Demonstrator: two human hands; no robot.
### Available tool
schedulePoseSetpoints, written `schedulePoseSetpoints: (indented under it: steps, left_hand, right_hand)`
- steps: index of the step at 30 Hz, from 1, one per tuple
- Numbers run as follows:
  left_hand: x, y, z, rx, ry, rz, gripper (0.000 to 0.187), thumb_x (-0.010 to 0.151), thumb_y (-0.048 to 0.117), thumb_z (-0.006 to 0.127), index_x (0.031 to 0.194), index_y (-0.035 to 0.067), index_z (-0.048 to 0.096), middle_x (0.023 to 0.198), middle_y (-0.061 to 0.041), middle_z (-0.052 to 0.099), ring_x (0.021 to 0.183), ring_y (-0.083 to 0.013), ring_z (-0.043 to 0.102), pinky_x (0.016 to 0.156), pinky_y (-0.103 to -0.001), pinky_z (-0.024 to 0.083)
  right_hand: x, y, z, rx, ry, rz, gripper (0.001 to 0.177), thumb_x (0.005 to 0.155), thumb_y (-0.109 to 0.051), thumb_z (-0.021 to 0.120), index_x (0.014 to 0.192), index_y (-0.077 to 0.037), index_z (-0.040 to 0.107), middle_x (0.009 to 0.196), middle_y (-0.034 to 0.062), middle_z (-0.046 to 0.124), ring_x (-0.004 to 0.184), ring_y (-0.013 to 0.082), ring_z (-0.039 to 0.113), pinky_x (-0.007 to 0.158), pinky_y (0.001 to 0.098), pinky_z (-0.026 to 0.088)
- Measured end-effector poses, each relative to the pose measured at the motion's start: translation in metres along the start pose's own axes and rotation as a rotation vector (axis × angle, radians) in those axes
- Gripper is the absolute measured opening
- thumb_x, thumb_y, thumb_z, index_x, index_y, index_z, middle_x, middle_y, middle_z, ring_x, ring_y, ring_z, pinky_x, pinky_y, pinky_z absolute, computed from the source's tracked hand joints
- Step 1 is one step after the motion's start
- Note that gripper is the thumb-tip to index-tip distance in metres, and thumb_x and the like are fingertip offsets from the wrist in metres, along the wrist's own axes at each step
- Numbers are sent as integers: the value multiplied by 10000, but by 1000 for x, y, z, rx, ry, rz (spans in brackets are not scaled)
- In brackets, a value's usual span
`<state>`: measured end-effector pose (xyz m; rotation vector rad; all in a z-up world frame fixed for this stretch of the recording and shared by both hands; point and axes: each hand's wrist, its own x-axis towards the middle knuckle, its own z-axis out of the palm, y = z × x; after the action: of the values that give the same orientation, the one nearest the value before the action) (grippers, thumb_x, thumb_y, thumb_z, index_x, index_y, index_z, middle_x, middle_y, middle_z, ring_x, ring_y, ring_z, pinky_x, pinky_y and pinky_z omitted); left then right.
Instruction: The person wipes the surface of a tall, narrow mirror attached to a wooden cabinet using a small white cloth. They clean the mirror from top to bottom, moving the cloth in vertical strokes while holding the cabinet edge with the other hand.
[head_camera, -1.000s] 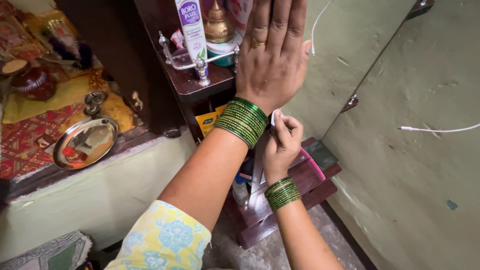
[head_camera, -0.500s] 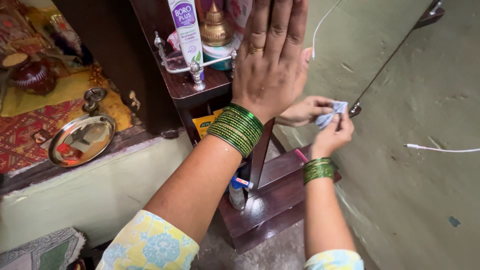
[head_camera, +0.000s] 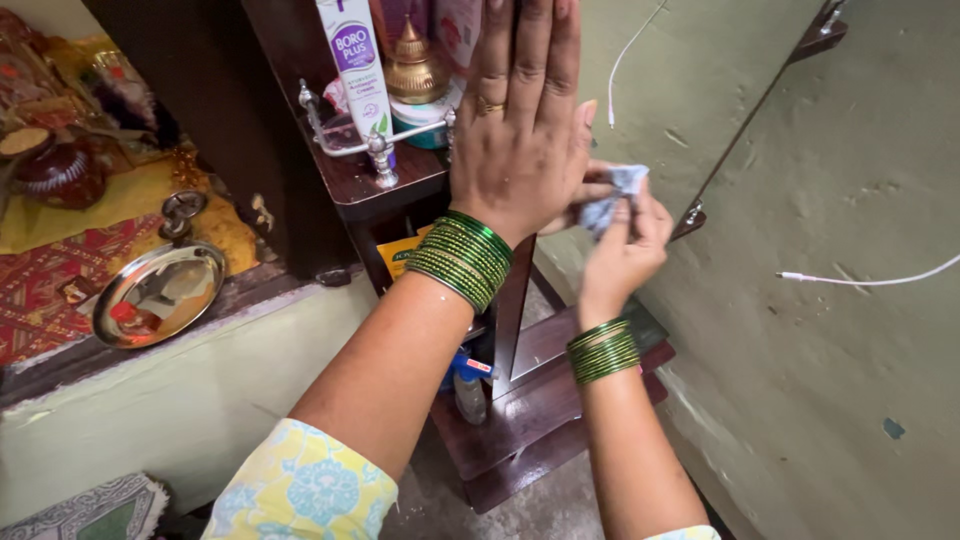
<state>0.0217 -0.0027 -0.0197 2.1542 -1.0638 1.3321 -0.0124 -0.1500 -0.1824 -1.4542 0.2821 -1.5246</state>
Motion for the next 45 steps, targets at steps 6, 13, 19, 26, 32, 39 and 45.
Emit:
schedulePoseSetpoints:
  steps: [6,13,19,26,32,39,45]
  left_hand:
    - [-2,0,-2,-6,11,8,805,1085,326,628,1663,59,135,1724,-126,99,1619,-343,95,1314,-413,243]
    - [1,3,-5,-30,-17,-20,819,1084,320,660,1654,46,141,1719,-138,92,1622,-348,87,1317,-414,250]
    - [0,1,-3,-21,-14,-13,859,1076,325,686,1658,45,119,1722,-138,61,1609,-341,72,1315,-411,244]
    - [1,1,-4,-60,121,58,913,1026,244,662,1646,30,27,1708,-128,-36,1609,-317,-3,1364,-406,169]
    - [9,6,-14,-86,137,59,873,1038,245,638,1660,-5,79,1737,-173,23,1635,-364,42,1375,-467,119]
    - [11,8,-22,-106,143,60,838,963,168,563,1645,-29,118,1728,-210,76,1620,-386,81,1344,-492,145]
    - [12,10,-34,-84,131,50,843,903,129,541,1637,-13,151,1723,-208,104,1619,-382,103,1338,-487,145]
  right_hand:
    - [-19,-71,10,-3,-204,-186,443,958,99,573,1349,-77,685,1174,63,549,1048,174,590,907,260,551]
    - [31,-29,2,-100,-58,-152,369,1019,60,636,1361,-65,694,1151,74,558,1013,164,599,868,271,524]
    - [64,50,-16,-99,72,-97,308,1021,23,627,1323,17,686,1224,105,616,1087,181,654,962,315,544]
    - [90,86,-25,110,181,188,297,994,2,586,1274,64,665,1169,98,739,1017,154,709,910,304,584]
    - [110,6,1,53,115,1,297,1001,6,614,1289,55,663,1204,111,703,1041,169,691,925,314,568]
    - [89,-138,42,-8,-78,-266,388,980,70,590,1333,-56,693,1150,102,593,1014,190,621,876,305,533]
    - [95,-195,44,-65,-262,-547,490,898,137,584,1312,-100,693,1124,109,595,979,195,635,846,292,536]
